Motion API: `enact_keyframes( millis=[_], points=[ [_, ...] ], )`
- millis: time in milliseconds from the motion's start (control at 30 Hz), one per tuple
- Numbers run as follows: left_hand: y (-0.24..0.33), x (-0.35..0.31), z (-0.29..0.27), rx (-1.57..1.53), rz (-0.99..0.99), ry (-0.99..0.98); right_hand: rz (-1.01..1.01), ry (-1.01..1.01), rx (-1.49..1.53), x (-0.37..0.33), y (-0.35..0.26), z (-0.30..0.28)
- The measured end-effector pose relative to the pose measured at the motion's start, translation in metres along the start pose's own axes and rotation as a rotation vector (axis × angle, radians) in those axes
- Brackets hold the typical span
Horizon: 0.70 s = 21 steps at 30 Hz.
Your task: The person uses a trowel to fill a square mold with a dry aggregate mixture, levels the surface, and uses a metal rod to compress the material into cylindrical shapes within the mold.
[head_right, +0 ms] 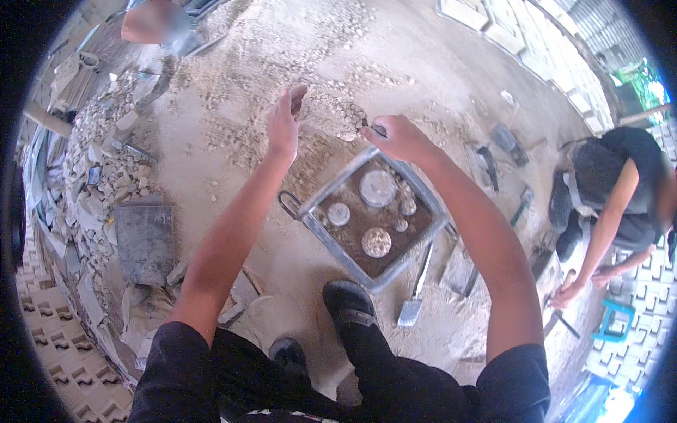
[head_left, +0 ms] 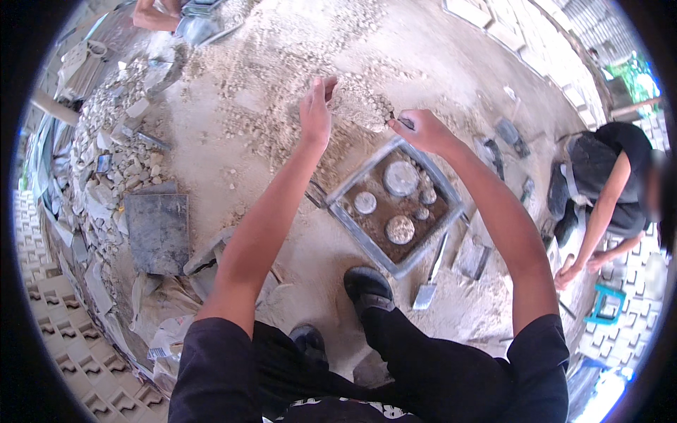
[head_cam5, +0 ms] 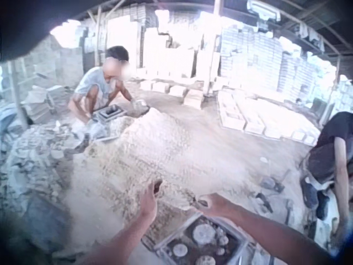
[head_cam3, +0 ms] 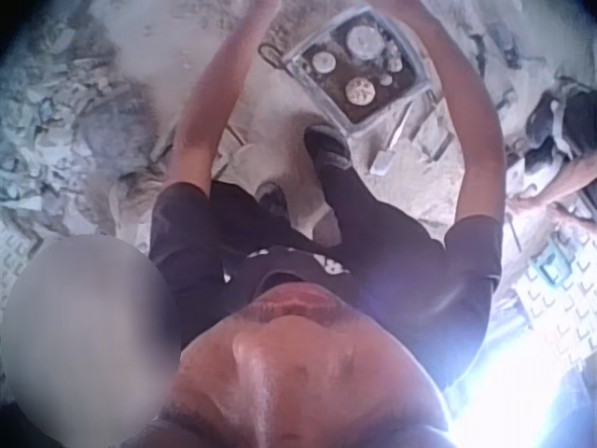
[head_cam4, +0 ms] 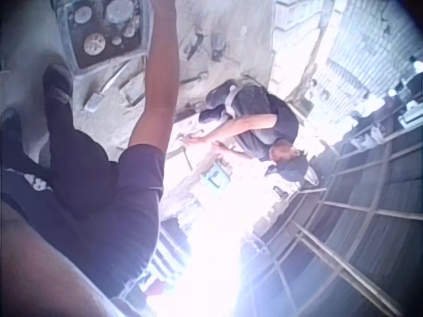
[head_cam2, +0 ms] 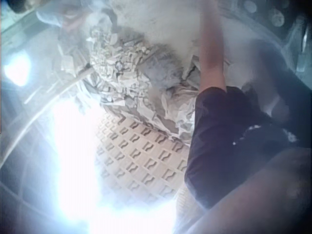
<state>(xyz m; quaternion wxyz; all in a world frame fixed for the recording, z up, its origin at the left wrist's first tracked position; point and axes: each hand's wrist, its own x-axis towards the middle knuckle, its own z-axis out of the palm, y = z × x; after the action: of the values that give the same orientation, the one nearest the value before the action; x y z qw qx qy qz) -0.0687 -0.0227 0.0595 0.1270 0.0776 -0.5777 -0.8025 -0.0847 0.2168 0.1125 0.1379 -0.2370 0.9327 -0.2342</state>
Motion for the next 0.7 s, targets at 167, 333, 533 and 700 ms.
enact_keyframes(
  millis=[167, 333, 533, 700],
  points=[
    [-0.014, -0.051, 0.039, 0.272, -0.136, -0.333, 0.159, -0.006, -0.084, -0.100, 0.007, -0.012],
    [-0.040, -0.097, 0.043, 0.360, -0.100, -0.404, 0.170, 0.004, -0.253, -0.146, 0.018, 0.007],
    [-0.025, -0.153, 0.023, 0.576, 0.294, -0.333, 0.250, 0.028, -0.199, -0.164, -0.028, 0.032],
    [-0.013, -0.181, 0.022, 0.529, 0.178, -0.440, 0.243, 0.041, -0.160, -0.191, -0.020, 0.038]
  ],
)
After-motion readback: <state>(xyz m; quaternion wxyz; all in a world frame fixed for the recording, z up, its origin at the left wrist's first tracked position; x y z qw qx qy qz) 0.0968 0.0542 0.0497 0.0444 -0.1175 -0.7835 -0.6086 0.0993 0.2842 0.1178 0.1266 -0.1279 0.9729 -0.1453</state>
